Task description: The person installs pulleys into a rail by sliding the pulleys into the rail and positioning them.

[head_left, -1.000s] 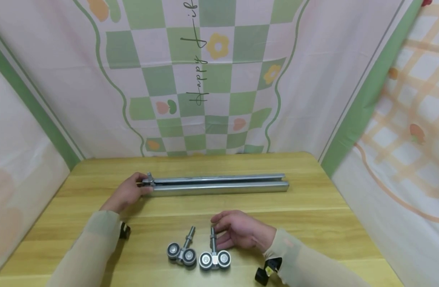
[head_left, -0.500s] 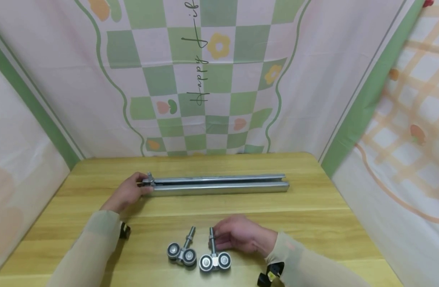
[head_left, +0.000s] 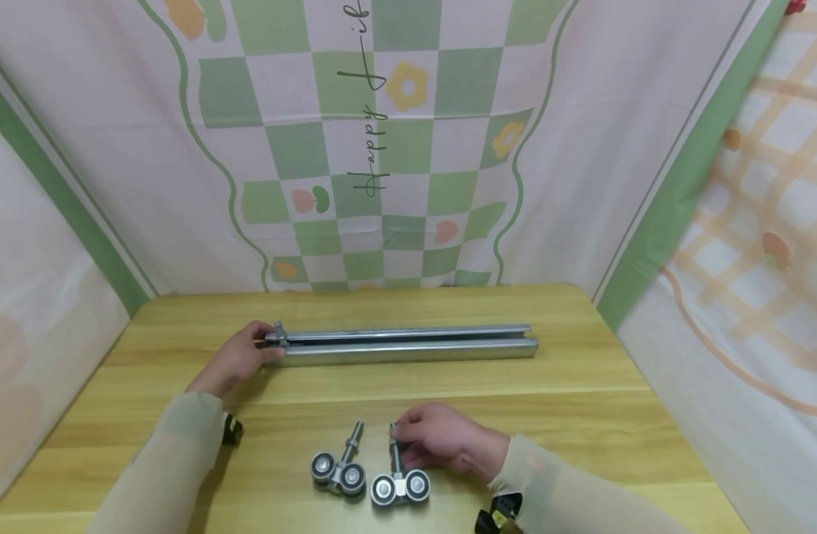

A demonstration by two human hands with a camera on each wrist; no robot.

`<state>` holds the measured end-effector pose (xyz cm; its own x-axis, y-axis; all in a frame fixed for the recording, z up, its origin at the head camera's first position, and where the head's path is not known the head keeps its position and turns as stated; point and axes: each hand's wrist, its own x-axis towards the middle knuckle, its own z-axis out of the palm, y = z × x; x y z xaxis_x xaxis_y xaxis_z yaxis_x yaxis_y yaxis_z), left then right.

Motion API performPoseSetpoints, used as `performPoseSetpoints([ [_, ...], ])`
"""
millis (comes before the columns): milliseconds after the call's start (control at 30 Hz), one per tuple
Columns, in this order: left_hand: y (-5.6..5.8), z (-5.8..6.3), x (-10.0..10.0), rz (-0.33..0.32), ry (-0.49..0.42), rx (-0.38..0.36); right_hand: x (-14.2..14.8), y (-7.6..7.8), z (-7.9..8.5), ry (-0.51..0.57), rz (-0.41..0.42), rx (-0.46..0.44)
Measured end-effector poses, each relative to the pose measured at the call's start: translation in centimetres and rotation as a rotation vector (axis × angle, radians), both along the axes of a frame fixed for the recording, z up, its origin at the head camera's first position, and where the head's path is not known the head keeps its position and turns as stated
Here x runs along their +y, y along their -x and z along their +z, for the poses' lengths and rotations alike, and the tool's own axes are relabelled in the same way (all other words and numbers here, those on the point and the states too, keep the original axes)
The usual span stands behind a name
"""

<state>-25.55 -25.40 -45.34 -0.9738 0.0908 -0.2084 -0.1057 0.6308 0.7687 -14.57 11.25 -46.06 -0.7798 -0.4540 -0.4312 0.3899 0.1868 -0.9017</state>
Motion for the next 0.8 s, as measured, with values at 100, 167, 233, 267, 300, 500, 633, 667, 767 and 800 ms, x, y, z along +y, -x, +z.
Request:
performPoseSetpoints([
  [100, 0.0, 0.0, 0.0, 0.001, 0.003, 0.005, -0.1, 0.0, -0.1, -0.019, -0.006, 0.014],
  [167, 0.0, 0.0, 0.0, 0.005, 0.003, 0.005, -0.1, 0.0, -0.2, -0.026, -0.011, 0.019],
  [233, 0.0, 0.0, 0.0, 0.005, 0.005, 0.008, -0.2, 0.0, -0.2, -0.023, -0.017, 0.017],
  [267, 0.0, 0.0, 0.1, 0.006, 0.006, 0.008, -0.2, 0.0, -0.2, -0.019, -0.019, 0.013],
  [300, 0.0, 0.1, 0.1, 0.006, 0.006, 0.009, -0.2, 0.0, -0.2, -0.011, -0.022, 0.008],
  [500, -0.2, 0.2, 0.2, 0.006, 0.009, 0.007, -0.1, -0.1, -0.1, 0.043, -0.052, -0.011],
  [633, -0.3, 0.3, 0.2, 0.001, 0.006, 0.002, 0.2, -0.1, -0.2, 0.06, -0.071, -0.002],
  [667, -0.3, 0.3, 0.3, -0.002, 0.006, 0.004, 0.3, 0.0, -0.1, 0.061, -0.074, 0.004],
  [767, -0.3, 0.3, 0.3, 0.004, 0.002, 0.006, 0.7, 0.3, 0.1, 0.054, -0.072, 0.031],
  [800, -0.3, 0.3, 0.3, 0.002, 0.003, 0.01, 0.8, 0.4, 0.2, 0.049, -0.067, 0.046],
])
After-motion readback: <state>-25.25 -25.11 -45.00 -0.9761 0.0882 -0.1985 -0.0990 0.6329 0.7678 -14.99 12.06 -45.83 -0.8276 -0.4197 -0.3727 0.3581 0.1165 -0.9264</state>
